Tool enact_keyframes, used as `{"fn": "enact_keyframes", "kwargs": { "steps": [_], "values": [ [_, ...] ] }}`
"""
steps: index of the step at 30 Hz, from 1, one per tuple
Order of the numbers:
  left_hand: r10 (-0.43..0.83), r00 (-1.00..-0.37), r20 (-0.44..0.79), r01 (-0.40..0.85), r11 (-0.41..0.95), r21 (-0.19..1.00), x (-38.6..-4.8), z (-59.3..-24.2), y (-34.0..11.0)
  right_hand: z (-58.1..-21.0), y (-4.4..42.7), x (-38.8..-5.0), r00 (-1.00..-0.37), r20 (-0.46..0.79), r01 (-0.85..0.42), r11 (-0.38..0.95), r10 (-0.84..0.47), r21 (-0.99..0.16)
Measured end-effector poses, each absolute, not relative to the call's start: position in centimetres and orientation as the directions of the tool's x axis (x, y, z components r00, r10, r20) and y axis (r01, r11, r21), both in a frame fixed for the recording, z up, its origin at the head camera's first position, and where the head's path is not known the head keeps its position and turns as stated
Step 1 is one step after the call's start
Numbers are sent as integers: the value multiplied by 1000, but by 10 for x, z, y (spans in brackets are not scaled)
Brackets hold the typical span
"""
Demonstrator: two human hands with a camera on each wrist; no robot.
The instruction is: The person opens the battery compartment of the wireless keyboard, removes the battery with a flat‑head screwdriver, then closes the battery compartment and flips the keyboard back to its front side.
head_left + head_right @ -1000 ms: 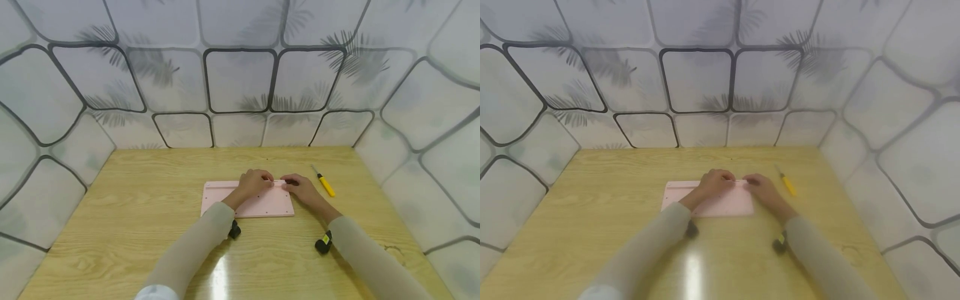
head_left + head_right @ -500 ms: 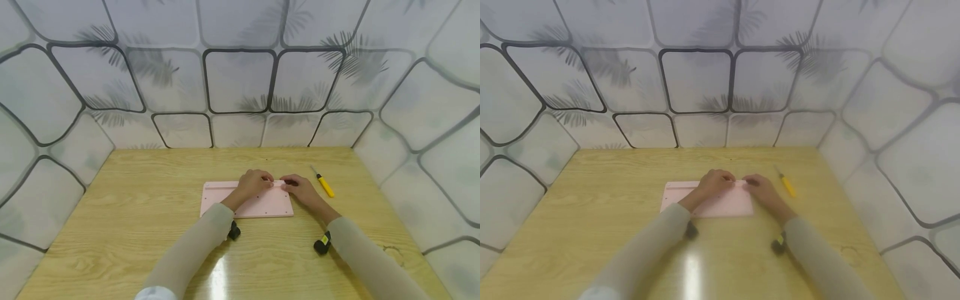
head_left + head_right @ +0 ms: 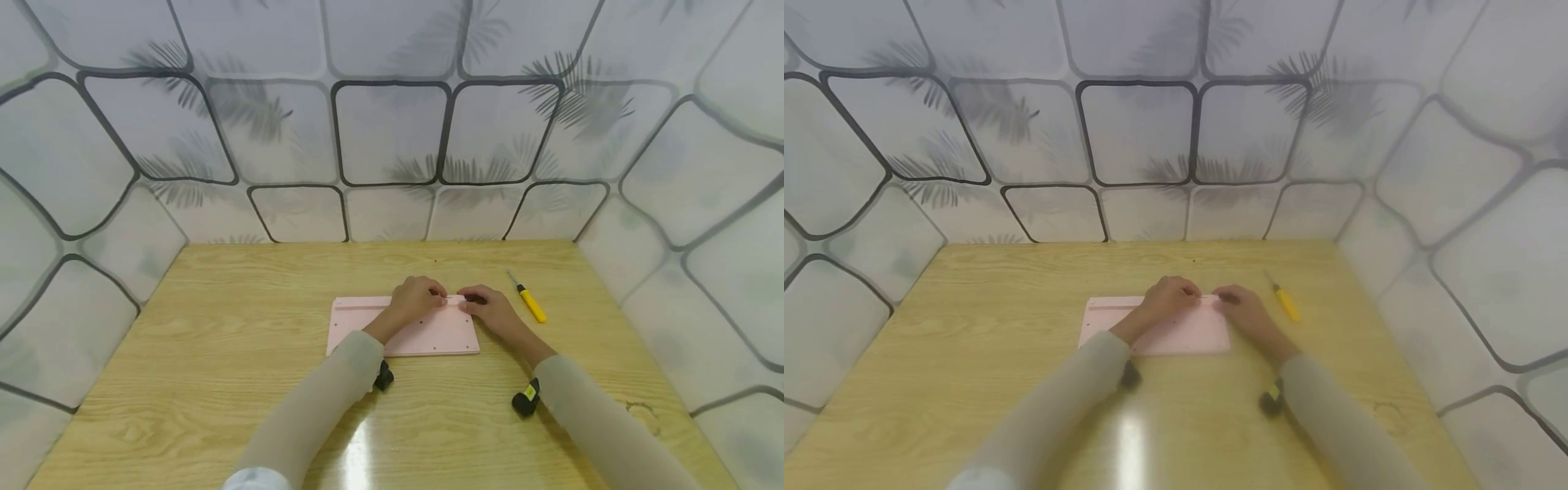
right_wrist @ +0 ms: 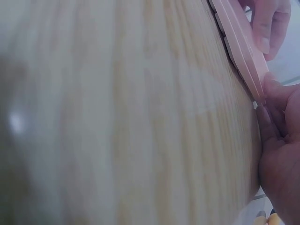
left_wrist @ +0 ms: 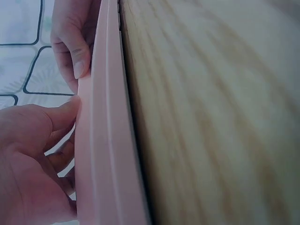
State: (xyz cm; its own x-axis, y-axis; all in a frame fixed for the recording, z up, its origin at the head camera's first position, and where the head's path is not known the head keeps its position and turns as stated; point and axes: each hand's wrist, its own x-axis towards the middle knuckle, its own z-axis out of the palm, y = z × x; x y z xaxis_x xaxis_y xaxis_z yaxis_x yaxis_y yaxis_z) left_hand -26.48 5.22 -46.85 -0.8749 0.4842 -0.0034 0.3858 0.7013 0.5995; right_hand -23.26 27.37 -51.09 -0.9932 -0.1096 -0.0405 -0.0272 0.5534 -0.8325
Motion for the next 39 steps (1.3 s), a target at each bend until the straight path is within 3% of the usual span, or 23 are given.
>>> {"fn": "enact_keyframes", "kwargs": {
  "steps": [27, 39],
  "values": [
    [467, -884, -11, 345, 669, 659, -272, -476, 55, -507, 270, -230, -993, -30, -35, 538, -112, -842],
    [544, -837, 50, 434, 605, 667, -271, -474, 57, -506, 271, -229, -993, -25, -39, 525, -114, -850]
  ]
}}
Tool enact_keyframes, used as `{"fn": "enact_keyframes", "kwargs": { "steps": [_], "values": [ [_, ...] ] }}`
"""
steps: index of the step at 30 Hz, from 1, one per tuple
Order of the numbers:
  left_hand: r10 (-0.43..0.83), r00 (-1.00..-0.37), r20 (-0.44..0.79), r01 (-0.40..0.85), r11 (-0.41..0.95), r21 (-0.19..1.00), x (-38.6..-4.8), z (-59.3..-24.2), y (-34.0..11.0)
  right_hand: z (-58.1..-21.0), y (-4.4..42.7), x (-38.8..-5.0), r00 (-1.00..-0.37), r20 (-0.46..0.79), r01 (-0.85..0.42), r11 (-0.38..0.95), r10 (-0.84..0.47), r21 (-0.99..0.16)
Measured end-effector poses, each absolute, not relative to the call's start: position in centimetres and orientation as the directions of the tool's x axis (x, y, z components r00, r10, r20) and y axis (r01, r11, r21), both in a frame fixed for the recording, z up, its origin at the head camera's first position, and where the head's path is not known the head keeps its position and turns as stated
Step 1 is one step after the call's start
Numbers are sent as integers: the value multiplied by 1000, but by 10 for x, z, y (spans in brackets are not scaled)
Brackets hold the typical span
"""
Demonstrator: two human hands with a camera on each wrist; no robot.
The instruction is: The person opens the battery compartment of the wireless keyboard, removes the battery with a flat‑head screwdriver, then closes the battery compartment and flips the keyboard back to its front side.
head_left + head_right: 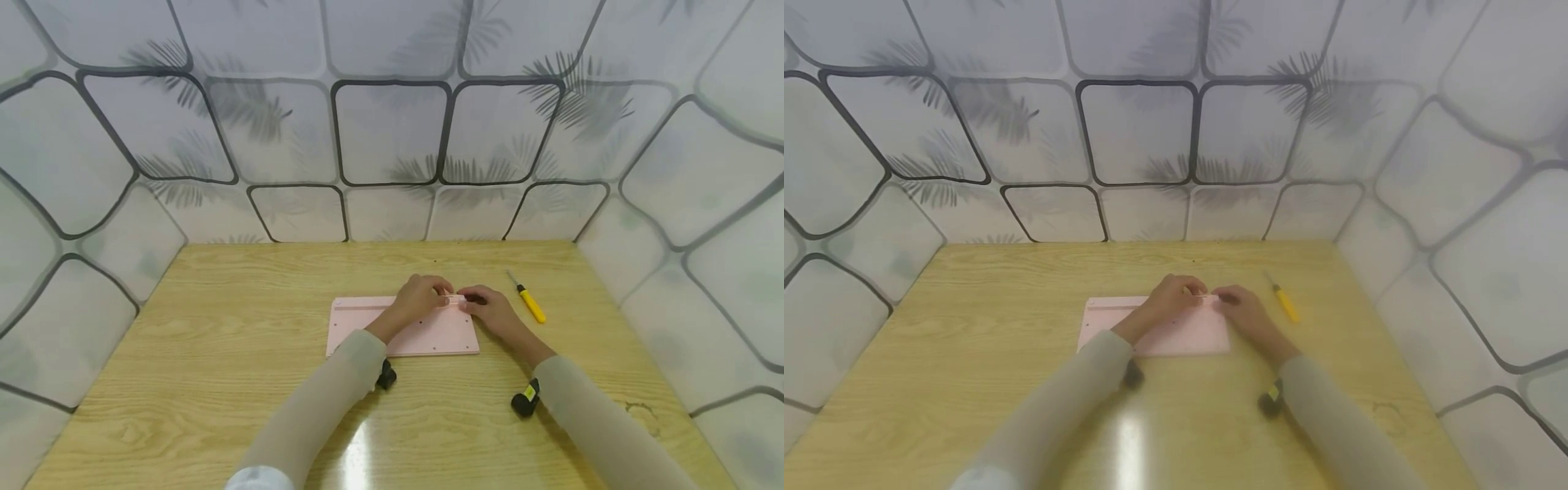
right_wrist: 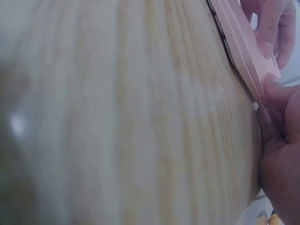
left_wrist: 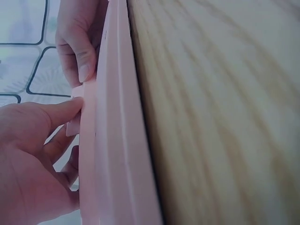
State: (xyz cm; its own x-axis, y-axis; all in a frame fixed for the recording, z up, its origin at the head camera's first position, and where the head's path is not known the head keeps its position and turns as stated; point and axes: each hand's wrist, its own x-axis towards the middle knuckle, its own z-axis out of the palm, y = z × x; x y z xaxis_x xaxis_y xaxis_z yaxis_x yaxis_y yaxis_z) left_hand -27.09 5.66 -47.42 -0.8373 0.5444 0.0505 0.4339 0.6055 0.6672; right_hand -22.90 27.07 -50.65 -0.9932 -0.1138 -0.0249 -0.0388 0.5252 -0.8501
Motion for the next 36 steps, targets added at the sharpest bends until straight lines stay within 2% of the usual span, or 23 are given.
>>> {"fn": "enact_keyframes", "kwargs": {
  "steps": [8, 18, 27, 36],
  "values": [
    [590, -807, 26, 452, 589, 670, -274, -469, 50, -507, 271, -230, -993, -30, -37, 529, -118, -848],
    [593, -805, -26, 391, 562, 729, -286, -462, 32, -504, 270, -229, -992, -20, -50, 546, -122, -836],
    [602, -798, -25, 358, 506, 785, -304, -458, -2, -509, 271, -229, -992, -12, -60, 543, -127, -837],
    [606, -795, -25, 386, 537, 750, -329, -457, -37, -501, 267, -226, -993, -25, -42, 542, -116, -839]
  ]
}}
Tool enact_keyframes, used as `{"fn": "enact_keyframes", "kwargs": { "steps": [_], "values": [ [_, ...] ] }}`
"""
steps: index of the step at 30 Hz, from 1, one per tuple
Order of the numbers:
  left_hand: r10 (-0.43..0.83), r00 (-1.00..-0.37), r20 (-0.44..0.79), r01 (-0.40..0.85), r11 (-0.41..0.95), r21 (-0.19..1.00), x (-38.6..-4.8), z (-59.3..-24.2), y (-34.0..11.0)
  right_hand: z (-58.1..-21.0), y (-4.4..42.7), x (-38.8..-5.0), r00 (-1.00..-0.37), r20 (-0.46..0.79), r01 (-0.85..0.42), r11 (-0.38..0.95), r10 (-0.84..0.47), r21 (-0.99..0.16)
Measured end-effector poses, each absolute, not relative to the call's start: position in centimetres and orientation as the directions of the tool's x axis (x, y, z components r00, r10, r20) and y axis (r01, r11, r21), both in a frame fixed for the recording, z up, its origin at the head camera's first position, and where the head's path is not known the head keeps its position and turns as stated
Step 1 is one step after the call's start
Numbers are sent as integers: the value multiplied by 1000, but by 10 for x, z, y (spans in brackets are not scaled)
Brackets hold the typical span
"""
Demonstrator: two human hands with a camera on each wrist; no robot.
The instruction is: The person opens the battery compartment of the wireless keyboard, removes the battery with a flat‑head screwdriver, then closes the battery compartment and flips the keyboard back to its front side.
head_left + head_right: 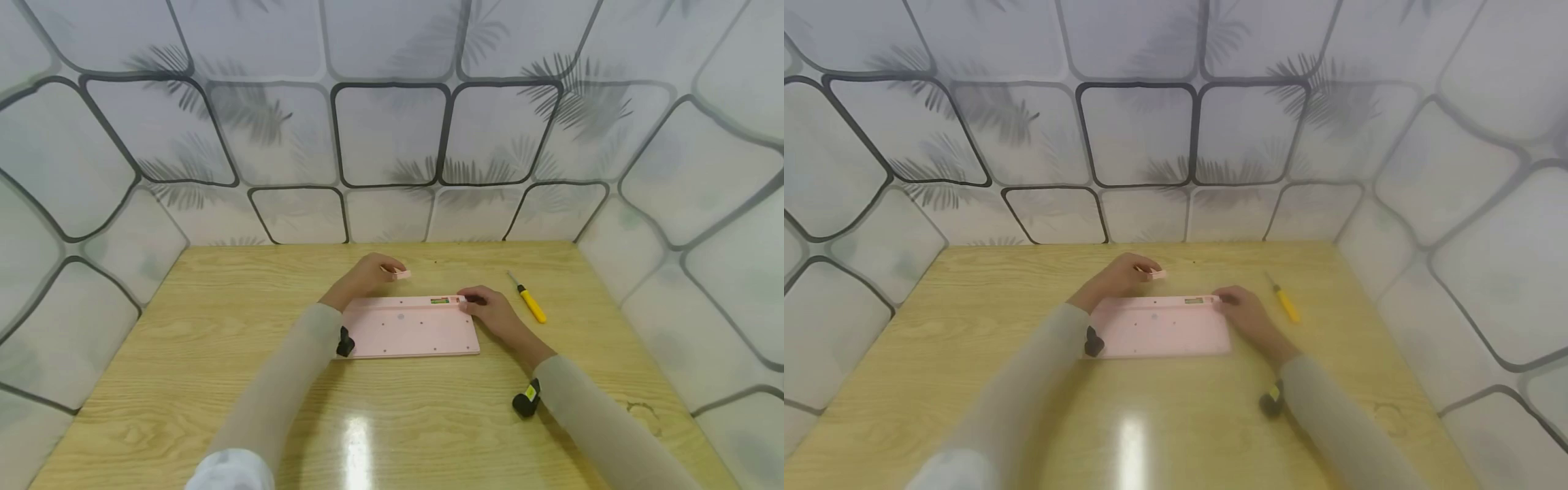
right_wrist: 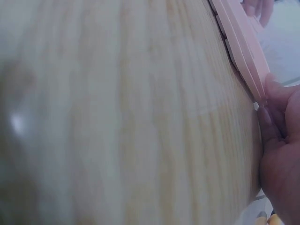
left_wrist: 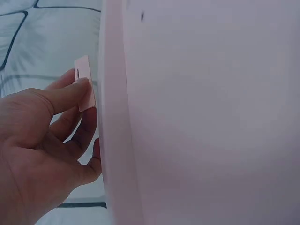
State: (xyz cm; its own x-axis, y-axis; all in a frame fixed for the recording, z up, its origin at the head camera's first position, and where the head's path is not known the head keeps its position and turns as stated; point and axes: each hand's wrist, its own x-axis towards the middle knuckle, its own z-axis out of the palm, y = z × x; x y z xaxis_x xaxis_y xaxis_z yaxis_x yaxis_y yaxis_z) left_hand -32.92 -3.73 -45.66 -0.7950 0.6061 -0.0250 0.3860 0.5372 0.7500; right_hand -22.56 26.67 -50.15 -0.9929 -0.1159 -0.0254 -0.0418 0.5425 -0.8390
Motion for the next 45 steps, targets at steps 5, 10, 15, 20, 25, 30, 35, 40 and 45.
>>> {"fn": "enact_keyframes", "kwargs": {
  "steps": [5, 10, 15, 20, 25, 30, 35, 40, 45],
  "values": [
    [574, -816, -72, 339, 574, 746, -339, -455, -47, -502, 268, -227, -993, -27, -39, 539, -115, -841],
    [558, -823, -109, 297, 586, 753, -348, -457, -55, -501, 269, -226, -993, -24, -39, 531, -112, -846],
    [539, -832, -133, 285, 620, 731, -357, -462, -62, -503, 270, -227, -994, -19, -43, 532, -111, -846],
    [535, -834, -138, 297, 646, 704, -363, -465, -67, -506, 272, -229, -993, -17, -47, 536, -115, -843],
    [532, -834, -148, 293, 653, 699, -366, -468, -69, -509, 272, -230, -993, -22, -44, 537, -114, -842],
    [534, -834, -139, 301, 652, 696, -367, -470, -70, -509, 272, -229, -993, -21, -45, 537, -115, -843],
    [539, -833, -124, 311, 642, 701, -366, -470, -72, -506, 270, -228, -993, -25, -42, 540, -116, -841],
    [532, -838, -120, 308, 645, 699, -365, -471, -73, -504, 269, -227, -993, -30, -38, 539, -116, -842],
    [519, -845, -131, 293, 653, 698, -365, -472, -74, -504, 269, -227, -993, -34, -36, 553, -116, -833]
  ]
}}
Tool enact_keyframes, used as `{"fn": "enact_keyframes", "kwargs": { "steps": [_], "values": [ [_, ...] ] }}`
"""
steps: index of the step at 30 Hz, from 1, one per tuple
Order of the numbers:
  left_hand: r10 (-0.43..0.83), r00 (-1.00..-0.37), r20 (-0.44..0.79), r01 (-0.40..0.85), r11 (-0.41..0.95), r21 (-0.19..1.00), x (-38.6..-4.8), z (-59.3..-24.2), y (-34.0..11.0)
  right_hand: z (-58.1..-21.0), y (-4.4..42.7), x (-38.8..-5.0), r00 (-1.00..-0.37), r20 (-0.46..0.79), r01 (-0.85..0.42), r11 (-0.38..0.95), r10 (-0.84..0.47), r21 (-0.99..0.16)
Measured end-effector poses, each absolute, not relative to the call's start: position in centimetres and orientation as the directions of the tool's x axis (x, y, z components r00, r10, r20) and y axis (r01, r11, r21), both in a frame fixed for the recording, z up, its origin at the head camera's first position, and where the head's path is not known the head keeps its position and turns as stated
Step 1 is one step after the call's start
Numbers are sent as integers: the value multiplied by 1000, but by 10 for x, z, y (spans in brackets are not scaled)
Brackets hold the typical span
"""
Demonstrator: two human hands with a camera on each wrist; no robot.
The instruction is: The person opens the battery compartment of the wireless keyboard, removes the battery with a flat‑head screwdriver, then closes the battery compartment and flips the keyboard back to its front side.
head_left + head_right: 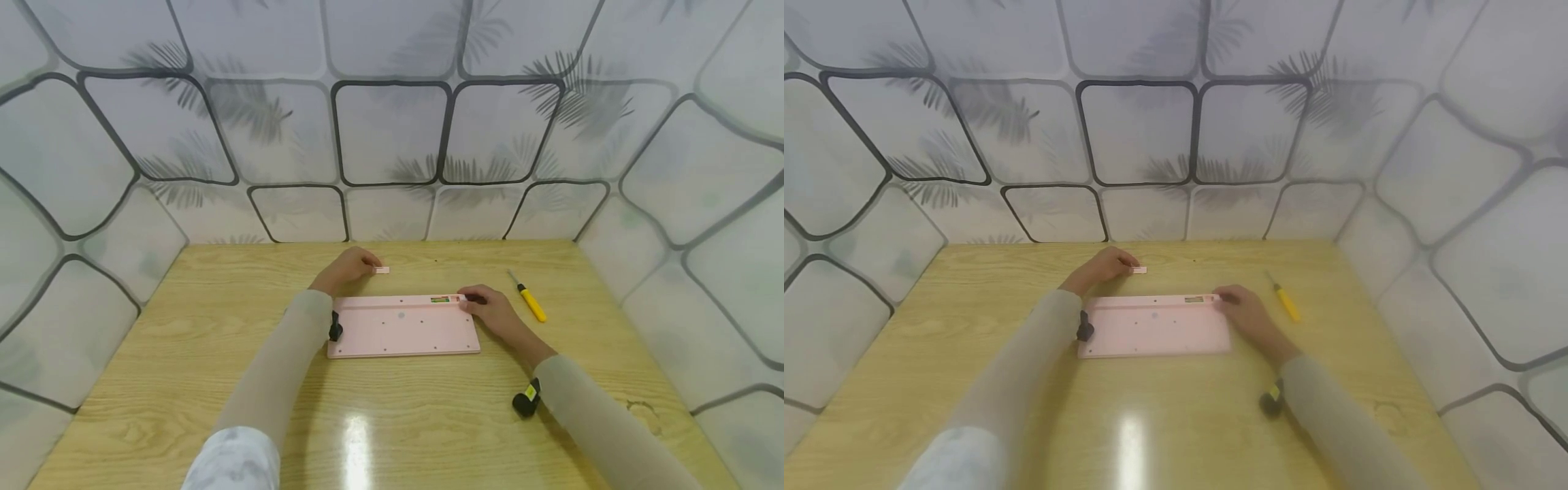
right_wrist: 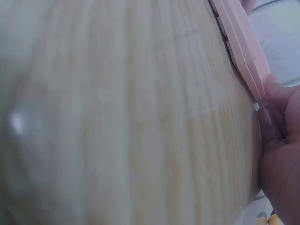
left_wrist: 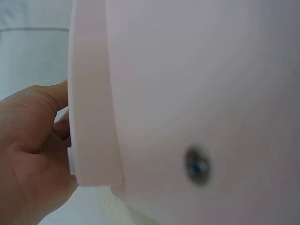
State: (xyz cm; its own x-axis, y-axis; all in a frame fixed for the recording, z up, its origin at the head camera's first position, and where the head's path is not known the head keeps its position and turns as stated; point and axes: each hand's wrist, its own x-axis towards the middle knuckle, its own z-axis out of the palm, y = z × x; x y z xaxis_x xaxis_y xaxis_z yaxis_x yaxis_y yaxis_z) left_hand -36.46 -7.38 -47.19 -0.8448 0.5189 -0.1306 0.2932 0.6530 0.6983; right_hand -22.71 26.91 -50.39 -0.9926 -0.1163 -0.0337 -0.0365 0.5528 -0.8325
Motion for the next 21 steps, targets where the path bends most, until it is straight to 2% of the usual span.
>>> {"fn": "enact_keyframes", "kwargs": {
  "steps": [21],
  "values": [
    [503, -855, -127, 296, 674, 677, -361, -472, -73, -501, 267, -225, -992, -27, -43, 549, -119, -835]
  ]
}}
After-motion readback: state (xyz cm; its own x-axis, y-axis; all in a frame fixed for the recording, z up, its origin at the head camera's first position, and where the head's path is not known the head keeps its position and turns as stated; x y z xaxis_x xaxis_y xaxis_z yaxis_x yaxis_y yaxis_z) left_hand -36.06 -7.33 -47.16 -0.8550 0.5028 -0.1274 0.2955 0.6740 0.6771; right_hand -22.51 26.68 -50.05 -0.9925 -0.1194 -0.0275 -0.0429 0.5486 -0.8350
